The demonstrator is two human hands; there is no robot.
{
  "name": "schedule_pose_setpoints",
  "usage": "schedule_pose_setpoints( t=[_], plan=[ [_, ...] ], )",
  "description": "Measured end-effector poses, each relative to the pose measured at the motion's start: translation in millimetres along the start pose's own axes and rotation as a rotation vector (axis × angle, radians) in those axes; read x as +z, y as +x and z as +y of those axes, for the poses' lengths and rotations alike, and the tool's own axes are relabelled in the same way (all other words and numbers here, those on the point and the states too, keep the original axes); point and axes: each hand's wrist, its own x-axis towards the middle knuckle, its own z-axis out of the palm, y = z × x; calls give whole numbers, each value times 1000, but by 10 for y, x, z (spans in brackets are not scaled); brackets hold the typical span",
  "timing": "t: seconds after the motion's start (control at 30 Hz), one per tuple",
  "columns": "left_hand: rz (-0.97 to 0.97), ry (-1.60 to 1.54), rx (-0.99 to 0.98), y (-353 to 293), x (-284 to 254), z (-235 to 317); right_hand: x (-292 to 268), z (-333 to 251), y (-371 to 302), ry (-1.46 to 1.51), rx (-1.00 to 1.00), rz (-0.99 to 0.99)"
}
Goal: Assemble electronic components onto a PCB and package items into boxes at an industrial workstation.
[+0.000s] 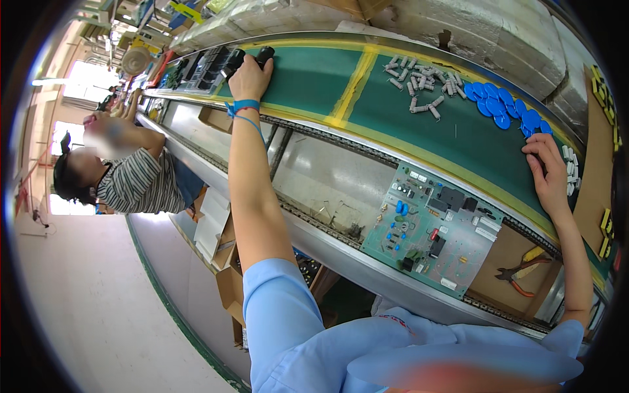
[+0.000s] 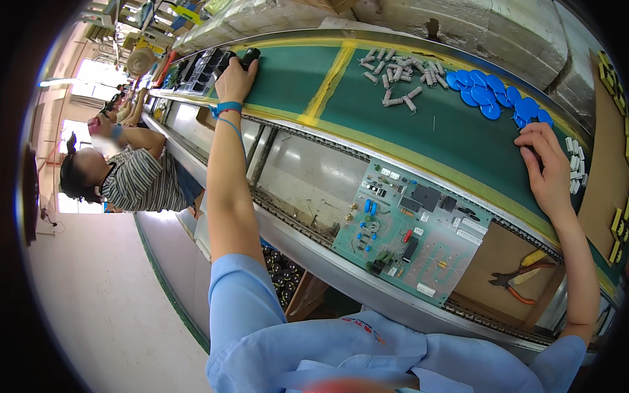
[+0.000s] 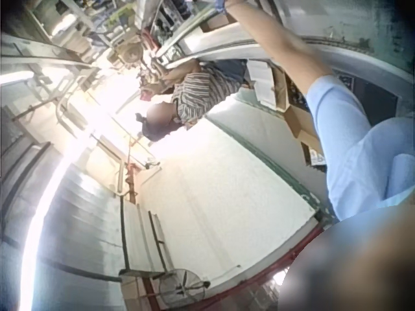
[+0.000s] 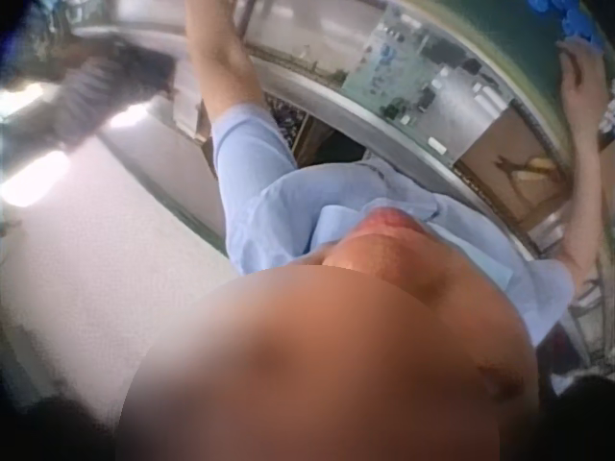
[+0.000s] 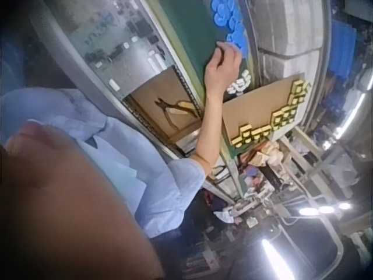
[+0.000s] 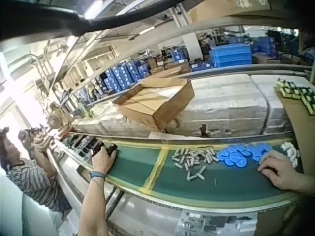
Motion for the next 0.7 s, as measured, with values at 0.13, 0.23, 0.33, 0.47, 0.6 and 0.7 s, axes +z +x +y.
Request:
schedule_pose_setpoints(
  t=[0.13,0.23,0.33,0.47,0.6,0.7],
  plan=[
    [377,-209,-115,-92,-1,-293,-13,-11,-6,33,-20,11],
    [343,-812,-384,-9,-136,-533,-10,-13,-15,21,-38,15],
    [-89,-1868,-428,-162,-402,-266,-32,-26,-59,-14,-25,25],
    [-689,-2237,-230,-946,-1186,313,-16,-28,-59,-30,-104,47],
    [-937,-2151,-173,-1941,-1839,938,-11,52,-51,-79,-166,80],
    [-1209,-2136,-221,-2696,-2143,1305,-85,69,-79,-41,-315,184]
  ],
)
